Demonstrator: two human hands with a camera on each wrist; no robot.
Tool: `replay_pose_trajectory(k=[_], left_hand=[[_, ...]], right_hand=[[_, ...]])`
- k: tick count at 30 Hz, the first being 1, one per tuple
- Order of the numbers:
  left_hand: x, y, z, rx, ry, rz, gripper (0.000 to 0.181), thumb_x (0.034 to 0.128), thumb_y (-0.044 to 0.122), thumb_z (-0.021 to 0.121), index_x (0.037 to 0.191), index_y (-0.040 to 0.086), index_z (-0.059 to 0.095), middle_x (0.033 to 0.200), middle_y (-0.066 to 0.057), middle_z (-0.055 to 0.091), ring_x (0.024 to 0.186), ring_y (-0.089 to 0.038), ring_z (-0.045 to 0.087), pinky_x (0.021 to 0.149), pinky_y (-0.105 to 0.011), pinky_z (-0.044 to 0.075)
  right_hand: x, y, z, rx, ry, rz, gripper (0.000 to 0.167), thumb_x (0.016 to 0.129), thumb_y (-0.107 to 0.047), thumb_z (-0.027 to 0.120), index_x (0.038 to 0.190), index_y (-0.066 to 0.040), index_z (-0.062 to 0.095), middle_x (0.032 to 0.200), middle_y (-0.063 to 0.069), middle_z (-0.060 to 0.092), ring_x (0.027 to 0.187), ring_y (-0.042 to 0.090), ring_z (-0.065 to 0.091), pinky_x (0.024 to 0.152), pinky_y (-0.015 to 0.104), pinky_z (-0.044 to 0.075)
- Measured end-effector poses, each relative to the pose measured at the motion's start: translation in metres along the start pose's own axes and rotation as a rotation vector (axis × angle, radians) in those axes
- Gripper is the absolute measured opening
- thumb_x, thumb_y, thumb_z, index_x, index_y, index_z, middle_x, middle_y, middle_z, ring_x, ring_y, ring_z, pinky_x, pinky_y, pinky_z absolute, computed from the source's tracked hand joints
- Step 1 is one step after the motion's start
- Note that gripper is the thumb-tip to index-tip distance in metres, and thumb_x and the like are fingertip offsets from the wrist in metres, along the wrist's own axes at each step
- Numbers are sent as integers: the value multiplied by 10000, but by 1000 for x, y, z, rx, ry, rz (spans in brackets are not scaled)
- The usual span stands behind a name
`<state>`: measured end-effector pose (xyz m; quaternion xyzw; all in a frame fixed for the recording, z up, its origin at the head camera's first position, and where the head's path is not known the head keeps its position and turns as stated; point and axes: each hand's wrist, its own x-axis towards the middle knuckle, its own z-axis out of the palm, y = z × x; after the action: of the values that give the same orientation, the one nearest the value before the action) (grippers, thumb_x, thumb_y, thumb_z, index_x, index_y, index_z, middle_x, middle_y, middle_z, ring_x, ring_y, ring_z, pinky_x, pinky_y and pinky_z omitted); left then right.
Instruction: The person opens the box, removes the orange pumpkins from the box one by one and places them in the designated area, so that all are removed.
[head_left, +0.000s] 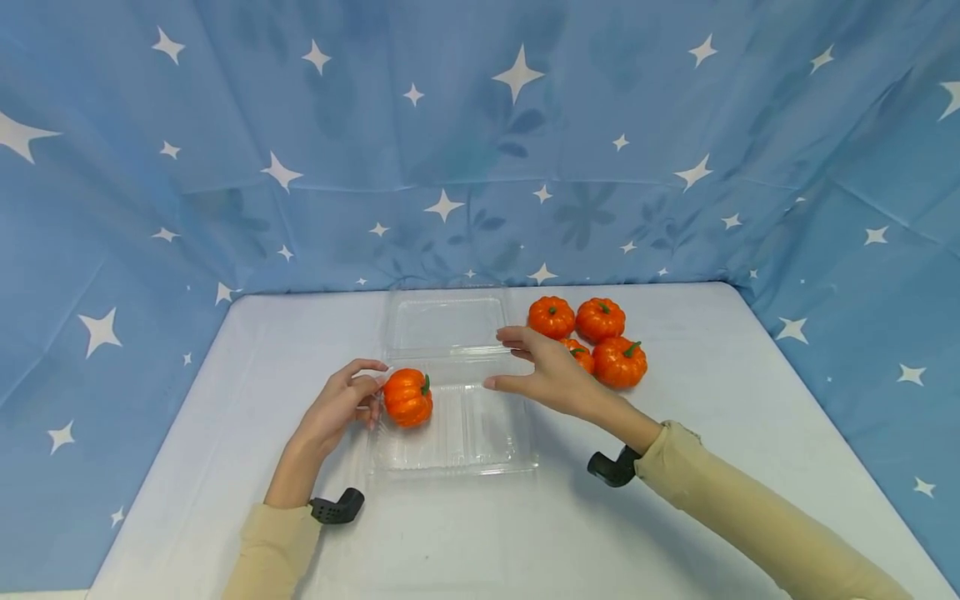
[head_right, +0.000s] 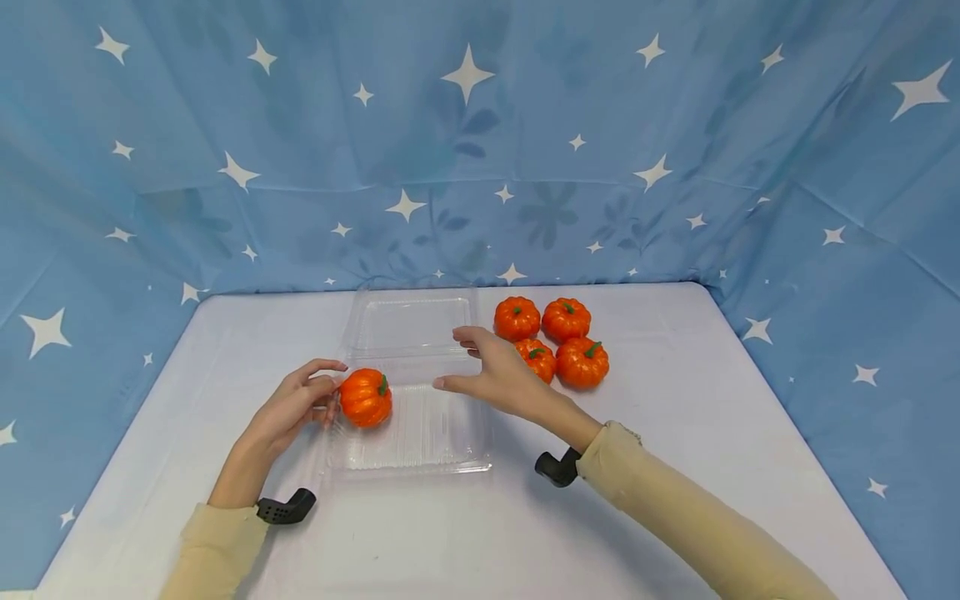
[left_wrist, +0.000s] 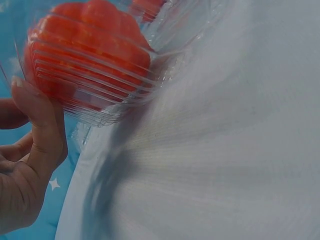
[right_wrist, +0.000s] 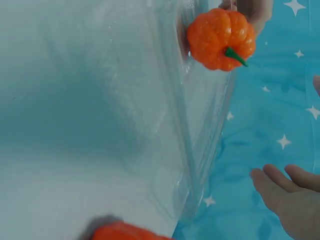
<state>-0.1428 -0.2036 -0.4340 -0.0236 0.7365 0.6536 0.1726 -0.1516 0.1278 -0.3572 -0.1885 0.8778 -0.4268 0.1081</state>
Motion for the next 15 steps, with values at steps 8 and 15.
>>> replay_pose_trajectory(k=[8, 15], left_hand=[[0, 1, -1, 1, 1, -1, 391, 1035, 69, 440, 1414, -29, 423, 682, -59, 557, 580, -161, 521, 538, -279, 517], [0, 1, 0, 5, 3, -14, 385, 1037, 79, 444, 1410, -18, 431, 681, -59, 560, 586, -163, 521, 548, -276, 519]], right_hand=[[20, -12, 13, 51, -140, 59, 757, 890, -365, 785, 1471, 17, 486, 1487, 198, 542, 1373, 383, 534, 1137, 484, 447], [38, -16, 30, 40, -236, 133, 737, 875, -361, 799, 1461, -17, 513, 1468, 169, 568, 1348, 341, 559, 1100, 452, 491]])
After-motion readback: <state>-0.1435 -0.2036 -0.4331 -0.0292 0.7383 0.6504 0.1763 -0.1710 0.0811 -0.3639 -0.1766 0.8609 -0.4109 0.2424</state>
